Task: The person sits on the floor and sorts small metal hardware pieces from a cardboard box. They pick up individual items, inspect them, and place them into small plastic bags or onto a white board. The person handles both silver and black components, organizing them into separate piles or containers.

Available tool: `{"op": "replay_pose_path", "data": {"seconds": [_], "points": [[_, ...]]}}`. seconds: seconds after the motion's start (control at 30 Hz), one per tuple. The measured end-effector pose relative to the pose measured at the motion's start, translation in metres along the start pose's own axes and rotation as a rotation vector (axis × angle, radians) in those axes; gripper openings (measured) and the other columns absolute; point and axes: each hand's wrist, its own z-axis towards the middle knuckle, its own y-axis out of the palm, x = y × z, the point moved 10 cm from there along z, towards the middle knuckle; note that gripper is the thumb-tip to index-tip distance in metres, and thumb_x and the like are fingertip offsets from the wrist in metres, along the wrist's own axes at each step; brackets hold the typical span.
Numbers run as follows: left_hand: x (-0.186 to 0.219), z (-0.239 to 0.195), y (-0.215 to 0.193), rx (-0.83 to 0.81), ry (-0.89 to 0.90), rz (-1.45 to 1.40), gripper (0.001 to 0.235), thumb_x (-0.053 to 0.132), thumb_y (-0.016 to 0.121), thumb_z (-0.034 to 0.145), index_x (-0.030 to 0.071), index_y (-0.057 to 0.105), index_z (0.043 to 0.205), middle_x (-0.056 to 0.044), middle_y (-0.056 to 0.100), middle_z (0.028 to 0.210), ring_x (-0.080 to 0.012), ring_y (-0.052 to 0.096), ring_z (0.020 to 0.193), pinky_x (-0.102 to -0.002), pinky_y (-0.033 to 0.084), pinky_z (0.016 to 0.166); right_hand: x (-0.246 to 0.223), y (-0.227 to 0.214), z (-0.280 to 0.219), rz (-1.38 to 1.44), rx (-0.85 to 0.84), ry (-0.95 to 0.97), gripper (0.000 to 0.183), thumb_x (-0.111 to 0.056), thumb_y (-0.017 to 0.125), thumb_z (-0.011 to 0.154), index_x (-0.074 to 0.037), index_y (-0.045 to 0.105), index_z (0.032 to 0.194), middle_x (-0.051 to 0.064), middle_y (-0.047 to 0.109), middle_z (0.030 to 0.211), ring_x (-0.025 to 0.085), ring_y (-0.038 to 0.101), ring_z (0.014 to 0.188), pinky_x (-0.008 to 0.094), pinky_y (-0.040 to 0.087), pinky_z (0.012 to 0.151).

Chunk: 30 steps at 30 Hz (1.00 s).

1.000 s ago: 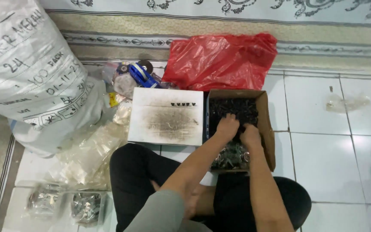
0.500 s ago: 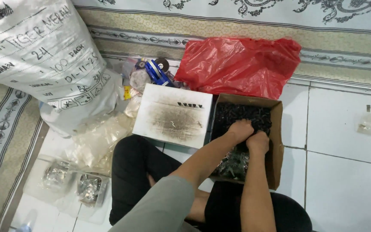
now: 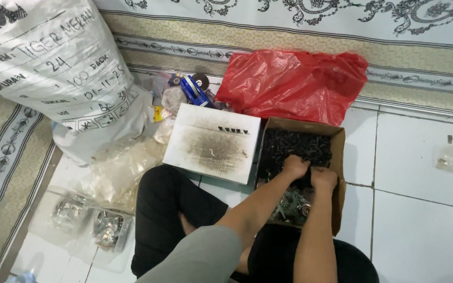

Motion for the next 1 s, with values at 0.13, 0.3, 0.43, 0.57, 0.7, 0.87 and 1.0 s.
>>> {"op": "replay_pose_path", "data": {"seconds": [0.13,0.3,0.43,0.57,0.7,0.87,1.0], "points": [[0.012,-0.012,0.0,-0.003,-0.041,-0.016,0.034,0.032,0.059,0.1,0.003,0.075,0.105,-0.018,0.074,0.102,-0.032,0.071,0.097,-0.041,0.061,0.083,-0.009,-0.006,-0.03,-0.12,-0.098,-0.018,0.04,-0.028,0.058,0.103,0.002,0.072,0.125,0.026,0.065,0.132,0.039,0.06,0.123,0.052,0.055,0.1],[0.043,-0.055,-0.014,-0.039,-0.007,0.029,0.046,0.029,0.056,0.1,-0.01,0.068,0.12,-0.026,0.07,0.12,-0.0353,0.069,0.11,-0.043,0.061,0.088,0.029,-0.001,-0.002,0.131,0.12,0.016,0.027,-0.028,0.072,0.099,-0.007,0.073,0.082,0.012,0.069,0.077,0.023,0.065,0.075,0.039,0.056,0.061],[0.031,-0.034,0.005,0.045,0.005,-0.009,0.04,0.028,0.058,0.098,-0.008,0.071,0.11,-0.026,0.072,0.11,-0.0373,0.071,0.102,-0.043,0.063,0.08,0.024,-0.013,-0.02,0.1,0.136,0.04,0.033,-0.028,0.068,0.102,-0.006,0.068,0.076,0.013,0.067,0.072,0.021,0.065,0.072,0.038,0.056,0.061],[0.021,-0.024,0.017,0.138,0.056,-0.042,0.026,0.014,0.058,0.095,-0.008,0.071,0.09,-0.023,0.071,0.085,-0.0325,0.071,0.081,-0.037,0.06,0.064,0.017,-0.008,-0.032,-0.176,-0.051,0.093,0.03,-0.018,0.058,0.102,0.004,0.073,0.087,0.019,0.069,0.081,0.028,0.068,0.083,0.042,0.057,0.065],[0.016,-0.019,0.029,0.156,0.192,-0.056,0.027,0.005,0.055,0.093,-0.012,0.068,0.076,-0.028,0.068,0.074,-0.0302,0.066,0.069,-0.036,0.056,0.054,0.074,0.016,0.038,-0.277,-0.087,0.225,0.029,-0.022,0.056,0.103,-0.003,0.07,0.087,0.014,0.068,0.075,0.027,0.066,0.07,0.041,0.059,0.06],[0.022,-0.02,0.032,0.087,0.301,0.012,0.034,0.008,0.047,0.097,-0.007,0.068,0.075,-0.025,0.068,0.071,-0.0292,0.065,0.065,-0.037,0.055,0.053,0.061,0.041,0.053,-1.127,-0.258,-0.052,0.024,-0.022,0.06,0.098,-0.013,0.072,0.079,0.002,0.069,0.067,0.018,0.069,0.064,0.032,0.061,0.054],[0.041,-0.039,0.052,-0.061,0.473,0.506,0.034,0.005,0.047,0.095,-0.007,0.068,0.071,-0.023,0.068,0.07,-0.0302,0.066,0.068,-0.039,0.056,0.058,0.019,-0.008,-0.013,-0.32,0.078,-0.096,0.026,0.001,0.059,0.093,0.004,0.069,0.069,0.019,0.063,0.058,0.027,0.068,0.06,0.038,0.059,0.052]]}}
